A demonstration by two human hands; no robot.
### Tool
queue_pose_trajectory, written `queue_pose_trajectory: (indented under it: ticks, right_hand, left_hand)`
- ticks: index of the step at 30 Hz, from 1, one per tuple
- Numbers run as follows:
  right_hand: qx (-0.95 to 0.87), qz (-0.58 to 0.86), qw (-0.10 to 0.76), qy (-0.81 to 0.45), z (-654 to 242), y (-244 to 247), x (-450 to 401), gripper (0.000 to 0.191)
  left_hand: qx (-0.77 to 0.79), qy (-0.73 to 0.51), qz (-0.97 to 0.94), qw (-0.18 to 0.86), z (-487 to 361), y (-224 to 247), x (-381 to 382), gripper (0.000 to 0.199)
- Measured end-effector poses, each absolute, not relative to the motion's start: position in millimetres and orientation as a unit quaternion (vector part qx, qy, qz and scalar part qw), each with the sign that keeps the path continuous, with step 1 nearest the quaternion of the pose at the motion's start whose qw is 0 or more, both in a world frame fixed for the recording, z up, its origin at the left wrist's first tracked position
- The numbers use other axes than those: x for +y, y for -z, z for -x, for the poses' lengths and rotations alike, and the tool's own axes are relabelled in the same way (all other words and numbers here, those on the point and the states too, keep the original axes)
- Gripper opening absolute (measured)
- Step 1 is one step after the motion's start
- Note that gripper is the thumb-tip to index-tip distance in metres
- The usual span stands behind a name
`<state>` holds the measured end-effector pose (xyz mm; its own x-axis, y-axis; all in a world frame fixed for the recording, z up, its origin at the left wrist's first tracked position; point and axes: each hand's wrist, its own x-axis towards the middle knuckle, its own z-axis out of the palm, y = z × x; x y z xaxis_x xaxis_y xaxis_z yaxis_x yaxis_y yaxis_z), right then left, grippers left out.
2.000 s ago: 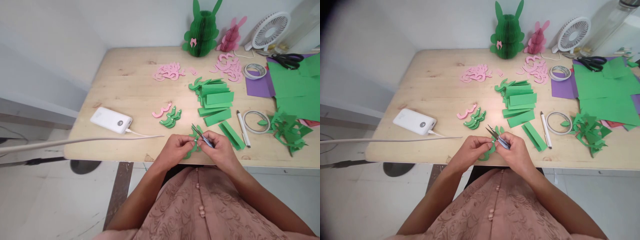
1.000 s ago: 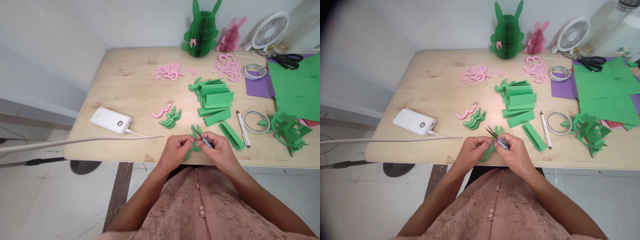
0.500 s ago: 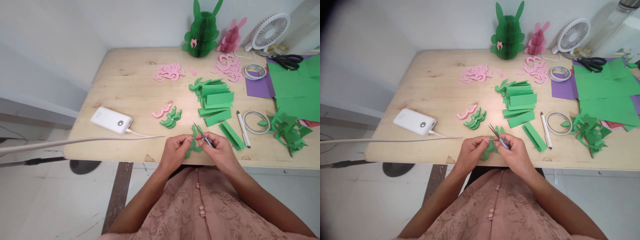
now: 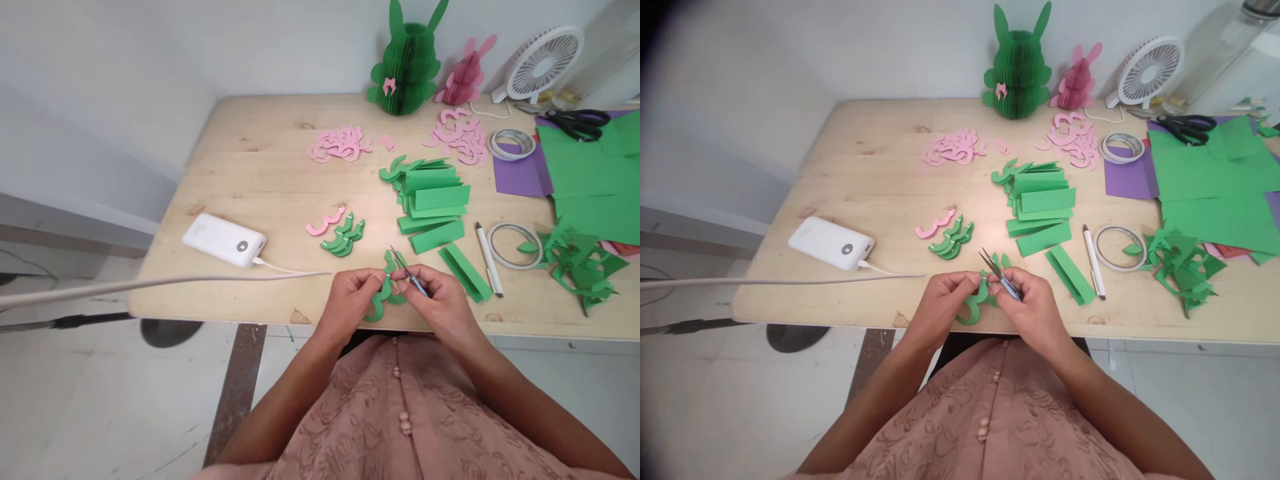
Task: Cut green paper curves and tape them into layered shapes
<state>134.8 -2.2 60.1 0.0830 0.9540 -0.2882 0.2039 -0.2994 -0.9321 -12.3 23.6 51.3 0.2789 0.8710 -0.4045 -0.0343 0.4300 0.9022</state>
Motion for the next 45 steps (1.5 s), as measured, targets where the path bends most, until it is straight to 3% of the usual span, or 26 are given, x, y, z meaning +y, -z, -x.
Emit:
queue_pose_trajectory:
  ticks: [40,45]
  right_hand:
    - [-0.482,0.656,0.342,-0.470,-138.0,-57.0,-4.8,0.018]
    - [-0.479,0.650,0.352,-0.474,-137.4,-56.7,-4.3,0.017]
  left_hand:
    - [0.468,-0.320,-0.423,0.707,6.2,-44.9,10.3,0.040]
    - [0.468,-0.343,-0.388,0.716,4.1,-46.6,10.3,0.029]
